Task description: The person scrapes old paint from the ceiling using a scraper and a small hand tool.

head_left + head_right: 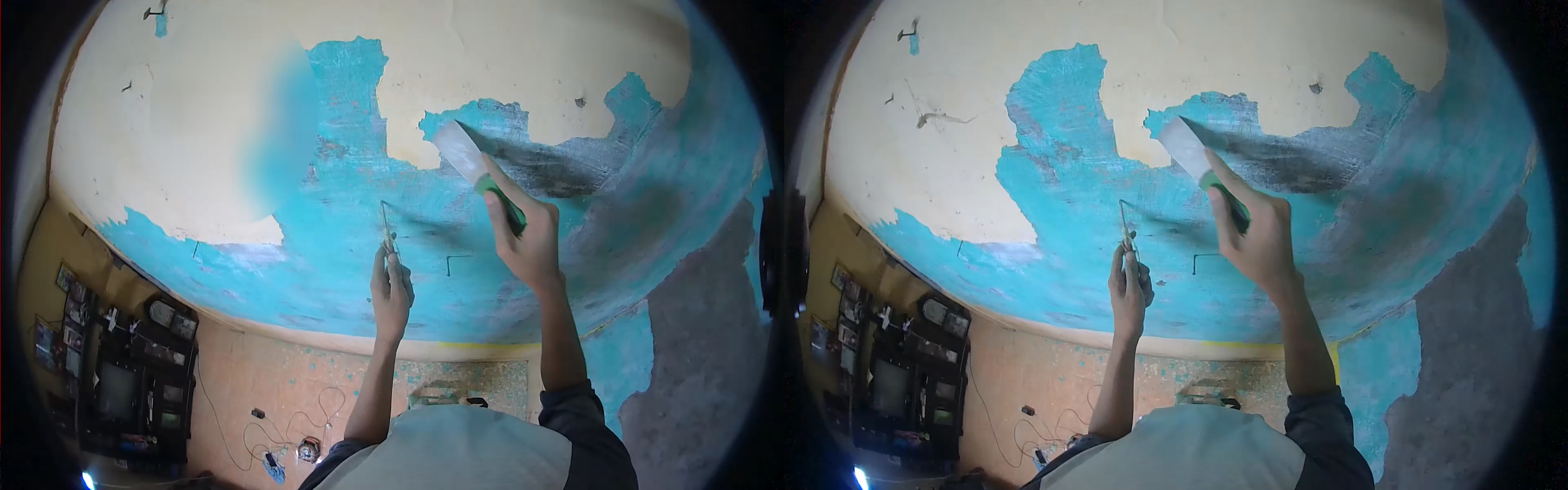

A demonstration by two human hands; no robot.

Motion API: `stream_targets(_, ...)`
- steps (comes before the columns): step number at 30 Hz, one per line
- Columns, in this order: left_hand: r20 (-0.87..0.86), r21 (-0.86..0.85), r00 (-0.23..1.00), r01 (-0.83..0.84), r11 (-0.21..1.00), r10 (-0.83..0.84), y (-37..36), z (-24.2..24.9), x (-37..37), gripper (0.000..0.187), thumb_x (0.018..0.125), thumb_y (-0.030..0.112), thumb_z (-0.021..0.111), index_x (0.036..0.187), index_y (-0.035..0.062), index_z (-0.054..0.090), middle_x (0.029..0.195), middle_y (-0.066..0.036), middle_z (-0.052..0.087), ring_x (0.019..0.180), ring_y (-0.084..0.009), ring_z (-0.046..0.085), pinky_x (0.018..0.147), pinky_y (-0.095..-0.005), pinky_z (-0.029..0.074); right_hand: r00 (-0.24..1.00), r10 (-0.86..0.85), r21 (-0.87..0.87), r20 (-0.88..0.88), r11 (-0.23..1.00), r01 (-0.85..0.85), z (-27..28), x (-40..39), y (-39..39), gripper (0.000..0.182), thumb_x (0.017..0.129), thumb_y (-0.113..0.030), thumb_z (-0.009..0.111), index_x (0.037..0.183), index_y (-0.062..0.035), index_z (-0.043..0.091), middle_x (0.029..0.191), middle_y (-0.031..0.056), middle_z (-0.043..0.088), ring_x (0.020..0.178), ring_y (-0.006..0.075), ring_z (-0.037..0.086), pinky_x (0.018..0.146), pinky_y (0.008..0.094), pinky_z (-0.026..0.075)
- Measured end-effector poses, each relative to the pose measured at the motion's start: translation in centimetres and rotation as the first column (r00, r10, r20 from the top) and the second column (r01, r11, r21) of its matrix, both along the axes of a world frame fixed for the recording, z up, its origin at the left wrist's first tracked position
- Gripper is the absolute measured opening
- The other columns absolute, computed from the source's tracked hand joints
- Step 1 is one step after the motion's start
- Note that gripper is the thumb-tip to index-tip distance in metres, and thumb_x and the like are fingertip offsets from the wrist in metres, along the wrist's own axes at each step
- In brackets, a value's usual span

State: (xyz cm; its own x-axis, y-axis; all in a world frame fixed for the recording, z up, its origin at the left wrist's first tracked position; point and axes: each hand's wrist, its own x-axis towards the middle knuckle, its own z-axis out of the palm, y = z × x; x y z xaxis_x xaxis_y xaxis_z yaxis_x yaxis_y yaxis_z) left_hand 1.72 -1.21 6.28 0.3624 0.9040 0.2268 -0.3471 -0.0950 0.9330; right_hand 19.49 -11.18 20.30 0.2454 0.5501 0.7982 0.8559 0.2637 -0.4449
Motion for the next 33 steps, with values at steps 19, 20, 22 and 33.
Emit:
stream_targets(19,-0.043,0.015,0.999,0.003,1.000,-0.002,0.9,-0.7,-0.6,0.044,0.114,0.035,0.044,0.141,0.0007,0.051,0.067,0.007,0.038,0.052,-0.0005,0.030,0.044,-0.0205,0.026,1.000,-0.024,-0.035,0.007,0.999,0.024,2.0,-1.5,1.8,0.045,0.100,-0.006,0.064,0.144,-0.0067,0.063,0.086,0.0195,0.075,0.055,0.0063,0.052,0.052,0.0272,0.045)
stream_targets(20,-0.035,-0.007,0.999,0.011,1.000,-0.011,0.8,-0.5,-0.7,0.044,0.115,0.035,0.044,0.141,0.0005,0.051,0.067,0.007,0.039,0.052,-0.0009,0.030,0.045,-0.0208,0.026,1.000,0.010,-0.027,0.014,1.000,-0.009,2.8,-1.9,2.5,0.044,0.100,-0.007,0.065,0.144,-0.0070,0.064,0.085,0.0195,0.075,0.055,0.0064,0.051,0.052,0.0274,0.044)
stream_targets(22,-0.023,-0.026,0.999,0.022,0.999,-0.023,0.7,-0.2,-0.7,0.044,0.115,0.034,0.044,0.141,0.0004,0.051,0.067,0.007,0.039,0.053,-0.0012,0.030,0.045,-0.0211,0.026,0.999,0.020,-0.006,0.030,1.000,-0.019,3.3,-2.4,3.4,0.044,0.100,-0.007,0.065,0.143,-0.0070,0.064,0.084,0.0195,0.074,0.055,0.0066,0.050,0.052,0.0278,0.044)
stream_targets(33,-0.078,-0.005,0.997,0.002,1.000,-0.002,0.4,-0.3,-1.4,0.040,0.114,0.033,0.044,0.134,-0.0003,0.054,0.068,0.007,0.039,0.055,-0.0012,0.030,0.047,-0.0216,0.027,0.986,-0.035,-0.005,0.162,0.999,0.037,2.5,0.6,-0.1,0.043,0.097,-0.004,0.067,0.140,-0.0088,0.068,0.106,0.0212,0.077,0.074,0.0206,0.077,0.065,0.0307,0.056)
